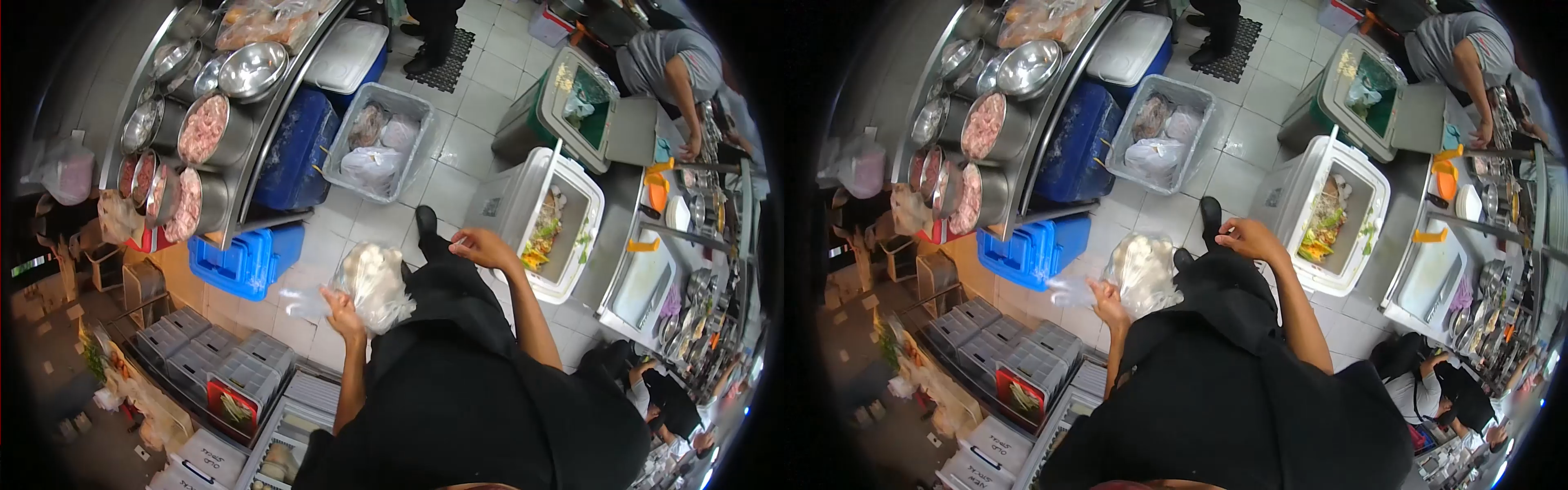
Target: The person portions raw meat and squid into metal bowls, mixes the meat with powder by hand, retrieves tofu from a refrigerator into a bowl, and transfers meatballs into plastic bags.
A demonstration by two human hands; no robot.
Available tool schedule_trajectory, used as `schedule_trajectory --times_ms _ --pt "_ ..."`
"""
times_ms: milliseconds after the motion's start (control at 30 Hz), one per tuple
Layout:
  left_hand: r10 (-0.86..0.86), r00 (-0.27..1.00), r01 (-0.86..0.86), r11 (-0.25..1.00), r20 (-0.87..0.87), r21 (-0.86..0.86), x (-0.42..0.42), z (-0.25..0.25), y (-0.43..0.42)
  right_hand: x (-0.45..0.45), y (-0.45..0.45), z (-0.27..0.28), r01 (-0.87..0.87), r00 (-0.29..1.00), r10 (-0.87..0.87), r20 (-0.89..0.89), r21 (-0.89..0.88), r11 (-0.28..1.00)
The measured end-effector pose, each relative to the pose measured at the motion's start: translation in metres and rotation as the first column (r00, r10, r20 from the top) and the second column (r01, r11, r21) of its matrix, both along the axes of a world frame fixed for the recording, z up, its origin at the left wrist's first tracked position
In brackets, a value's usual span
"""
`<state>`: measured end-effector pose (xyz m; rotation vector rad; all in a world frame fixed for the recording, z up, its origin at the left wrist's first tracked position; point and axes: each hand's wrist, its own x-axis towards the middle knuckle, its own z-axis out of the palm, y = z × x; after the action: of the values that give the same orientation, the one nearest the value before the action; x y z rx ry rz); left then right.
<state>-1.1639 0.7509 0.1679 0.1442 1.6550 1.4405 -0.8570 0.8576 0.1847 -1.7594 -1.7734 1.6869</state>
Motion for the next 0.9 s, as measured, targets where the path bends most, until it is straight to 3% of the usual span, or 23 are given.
schedule_trajectory --times_ms 67,133,200,233,300,333,367,467,500,567,667,733,833,900 --pt "0.226 0.973 -0.225 0.974 -0.04 0.027 -0.007 -0.021 0.003 0.0 0.045 -0.02 -0.04 0.999 0.038 0.034 0.043 0.998" --pt "0.244 0.968 -0.242 0.97 -0.06 0.04 -0.006 -0.005 0.013 -0.007 0.086 -0.035 -0.122 0.983 0.119 0.143 0.013 0.992" --pt "0.261 0.962 -0.256 0.964 -0.079 0.069 -0.014 0.004 0.01 -0.016 0.116 -0.041 -0.15 0.981 0.136 0.141 0.097 0.984" --pt "0.082 0.85 -0.126 0.991 -0.52 -0.049 -0.018 -0.005 -0.001 -0.019 0.132 -0.041 -0.209 0.974 0.198 0.106 0.106 0.972" --pt "0.273 0.808 -0.314 0.949 -0.522 0.01 -0.018 -0.004 0.029 -0.029 0.166 -0.044 -0.289 0.956 0.274 0.107 0.16 0.944" --pt "0.586 0.808 -0.579 0.809 -0.056 0.101 -0.017 0.019 0.047 -0.033 0.18 -0.038 -0.323 0.945 0.314 0.091 0.133 0.937" --pt "0.56 0.829 -0.549 0.811 0.004 0.202 -0.016 0.036 0.058 -0.039 0.191 -0.031 -0.376 0.922 0.357 0.149 0.13 0.917" --pt "0.73 0.681 -0.715 0.679 -0.056 0.166 -0.029 0.061 0.101 -0.062 0.217 -0.045 -0.533 0.84 0.511 0.184 0.098 0.84" --pt "0.776 0.629 -0.756 0.627 -0.056 0.188 -0.032 0.071 0.103 -0.069 0.224 -0.056 -0.571 0.82 0.567 0.078 0.06 0.819" --pt "0.648 0.76 -0.641 0.738 0.043 0.212 -0.043 0.087 0.11 -0.095 0.23 -0.058 -0.68 0.733 0.676 -0.075 -0.06 0.731" --pt "0.592 0.797 -0.596 0.739 0.118 0.316 -0.074 0.111 0.109 -0.157 0.213 -0.026 -0.867 0.492 0.856 -0.157 -0.174 0.466" --pt "0.582 0.804 -0.582 0.729 0.123 0.361 -0.095 0.136 0.113 -0.2 0.189 -0.035 -0.862 0.446 0.787 -0.426 0.03 0.506" --pt "0.594 0.794 -0.593 0.714 0.126 0.373 -0.119 0.173 0.114 -0.272 0.17 -0.019 -0.883 0.326 0.769 -0.55 0.113 0.455" --pt "0.579 0.809 -0.568 0.724 0.101 0.392 -0.148 0.178 0.121 -0.311 0.165 -0.007 -0.856 0.35 0.724 -0.595 0.11 0.505"
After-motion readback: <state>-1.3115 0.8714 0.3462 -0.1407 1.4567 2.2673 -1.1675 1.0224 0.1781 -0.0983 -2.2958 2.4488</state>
